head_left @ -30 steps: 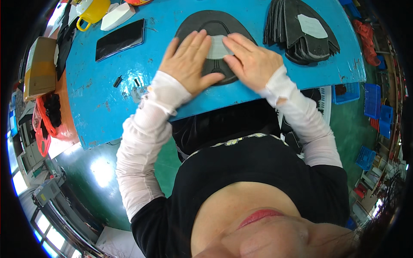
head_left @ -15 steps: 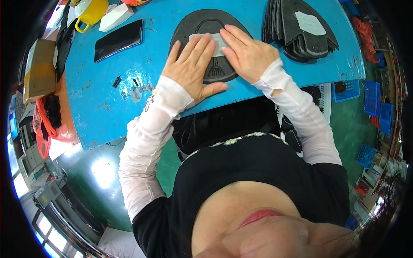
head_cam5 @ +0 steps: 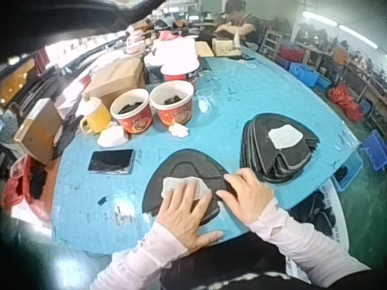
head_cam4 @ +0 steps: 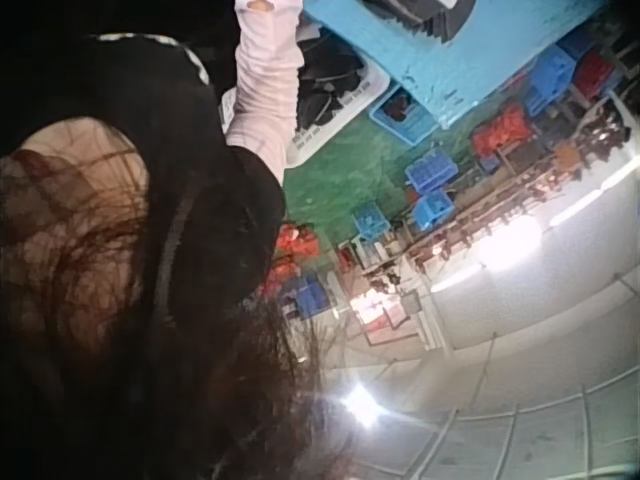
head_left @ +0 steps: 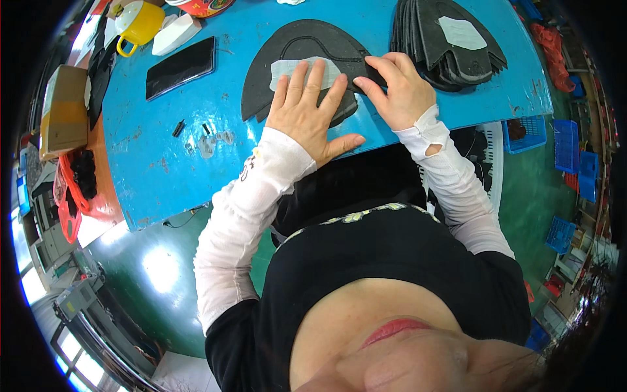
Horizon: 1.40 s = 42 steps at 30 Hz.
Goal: Applying adhesive tape strips to shoe upper components at a worktable.
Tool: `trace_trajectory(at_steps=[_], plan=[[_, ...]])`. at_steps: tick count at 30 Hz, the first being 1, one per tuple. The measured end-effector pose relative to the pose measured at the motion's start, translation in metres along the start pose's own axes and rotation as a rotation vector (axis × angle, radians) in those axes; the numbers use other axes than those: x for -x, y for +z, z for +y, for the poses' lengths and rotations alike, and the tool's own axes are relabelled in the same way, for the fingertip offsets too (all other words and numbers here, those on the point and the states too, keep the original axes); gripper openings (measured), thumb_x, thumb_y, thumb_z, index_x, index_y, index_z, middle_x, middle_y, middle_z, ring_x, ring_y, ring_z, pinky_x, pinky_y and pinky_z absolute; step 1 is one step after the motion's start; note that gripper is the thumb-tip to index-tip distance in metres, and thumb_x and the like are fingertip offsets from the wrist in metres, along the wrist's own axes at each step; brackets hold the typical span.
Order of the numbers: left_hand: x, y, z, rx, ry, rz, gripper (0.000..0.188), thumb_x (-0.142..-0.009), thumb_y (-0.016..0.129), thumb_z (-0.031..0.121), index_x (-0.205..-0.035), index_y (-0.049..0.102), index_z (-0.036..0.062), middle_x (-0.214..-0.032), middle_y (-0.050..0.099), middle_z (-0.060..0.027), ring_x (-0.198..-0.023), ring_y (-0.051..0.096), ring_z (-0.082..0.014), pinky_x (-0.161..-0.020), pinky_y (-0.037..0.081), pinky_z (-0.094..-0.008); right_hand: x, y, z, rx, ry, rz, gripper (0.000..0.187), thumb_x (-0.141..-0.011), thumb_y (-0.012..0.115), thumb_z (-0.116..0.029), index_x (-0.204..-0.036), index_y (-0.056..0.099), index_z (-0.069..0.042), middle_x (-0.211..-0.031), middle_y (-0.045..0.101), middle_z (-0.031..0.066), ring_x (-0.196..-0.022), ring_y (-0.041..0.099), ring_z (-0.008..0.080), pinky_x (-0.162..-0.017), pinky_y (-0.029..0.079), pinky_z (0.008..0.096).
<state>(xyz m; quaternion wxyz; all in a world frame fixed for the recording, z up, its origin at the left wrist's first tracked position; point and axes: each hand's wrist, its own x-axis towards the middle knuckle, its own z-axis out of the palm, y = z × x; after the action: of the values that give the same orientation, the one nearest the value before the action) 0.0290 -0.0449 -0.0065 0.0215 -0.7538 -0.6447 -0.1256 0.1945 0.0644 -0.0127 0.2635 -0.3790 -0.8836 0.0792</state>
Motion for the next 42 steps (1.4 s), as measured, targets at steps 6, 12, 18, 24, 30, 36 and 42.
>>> trace_trajectory(at_steps=[6, 12, 18, 24, 30, 36, 42], plan=[[0.001, -0.005, 0.003, 0.084, -0.033, 0.060, 0.084, -0.075, 0.057, 0.064, -0.137, 0.037, 0.0110, -0.139, 0.031, -0.0255, -0.129, 0.029, -0.0444, -0.105, 0.024, -0.0524, -0.006, 0.006, -0.009, -0.184, -0.072, 0.093, 0.020, -0.076, 0.069, -0.017, -0.092, 0.059, -0.011, -0.082, 0.058, 0.0050, -0.073, 0.060, 0.0257, -0.059, 0.047, 0.0353], [0.042, -0.019, -0.028, 0.197, -0.272, 0.397, 0.082, -0.080, 0.057, 0.054, -0.138, 0.032, 0.0017, -0.138, 0.030, -0.0302, -0.125, 0.031, -0.0479, -0.105, 0.021, -0.0526, -0.031, -0.075, 0.034, -0.798, 0.172, 0.360, 0.016, -0.086, 0.064, -0.020, -0.093, 0.060, -0.005, -0.081, 0.061, -0.0010, -0.075, 0.056, 0.0065, -0.064, 0.045, 0.0250], [0.069, -0.014, -0.019, 0.116, -0.355, 0.220, 0.075, -0.086, 0.049, 0.055, -0.139, 0.033, 0.0048, -0.143, 0.027, -0.0236, -0.129, 0.028, -0.0447, -0.106, 0.017, -0.0533, -0.064, -0.160, 0.253, -0.710, 0.400, 0.193, 0.022, -0.086, 0.065, -0.017, -0.104, 0.061, -0.005, -0.095, 0.061, -0.0020, -0.089, 0.055, 0.0058, -0.079, 0.042, 0.0197], [0.043, -0.018, -0.008, 0.071, -0.363, 0.212, 0.072, -0.082, 0.059, 0.046, -0.137, 0.036, 0.0061, -0.139, 0.034, -0.0231, -0.126, 0.034, -0.0417, -0.105, 0.020, -0.0531, -0.072, -0.124, 0.220, -0.104, 0.237, 0.142, 0.024, -0.083, 0.064, -0.018, -0.104, 0.064, -0.005, -0.096, 0.065, 0.0047, -0.089, 0.060, 0.0135, -0.078, 0.046, 0.0254], [0.028, -0.014, -0.019, 0.005, -0.397, 0.174, 0.069, -0.079, 0.065, 0.039, -0.133, 0.041, 0.0052, -0.132, 0.042, -0.0238, -0.120, 0.041, -0.0389, -0.102, 0.027, -0.0510, -0.056, -0.108, 0.070, -0.592, -0.042, 0.211, 0.033, -0.088, 0.051, -0.002, -0.120, 0.055, -0.007, -0.105, 0.056, 0.0024, -0.078, 0.052, 0.0049, -0.070, 0.041, 0.0174], [0.031, 0.005, -0.006, -0.142, -0.401, 0.149, 0.059, -0.076, 0.068, 0.037, -0.121, 0.051, 0.0018, -0.130, 0.043, -0.0238, -0.118, 0.044, -0.0360, -0.098, 0.032, -0.0526, -0.057, -0.009, -0.082, -1.123, -0.062, -0.211, 0.033, -0.077, 0.049, -0.002, -0.108, 0.058, -0.004, -0.102, 0.059, 0.0128, -0.091, 0.058, 0.0217, -0.079, 0.048, 0.0340], [0.024, -0.001, 0.003, -0.002, -0.498, 0.282, 0.061, -0.072, 0.072, 0.035, -0.123, 0.053, 0.0059, -0.131, 0.044, -0.0223, -0.121, 0.043, -0.0353, -0.101, 0.031, -0.0474, 0.016, 0.031, -0.248, -1.468, -0.647, -1.180, 0.060, -0.078, 0.055, -0.010, -0.133, 0.034, -0.002, -0.135, 0.041, 0.0156, -0.120, 0.046, 0.0268, -0.110, 0.018, 0.0477]])
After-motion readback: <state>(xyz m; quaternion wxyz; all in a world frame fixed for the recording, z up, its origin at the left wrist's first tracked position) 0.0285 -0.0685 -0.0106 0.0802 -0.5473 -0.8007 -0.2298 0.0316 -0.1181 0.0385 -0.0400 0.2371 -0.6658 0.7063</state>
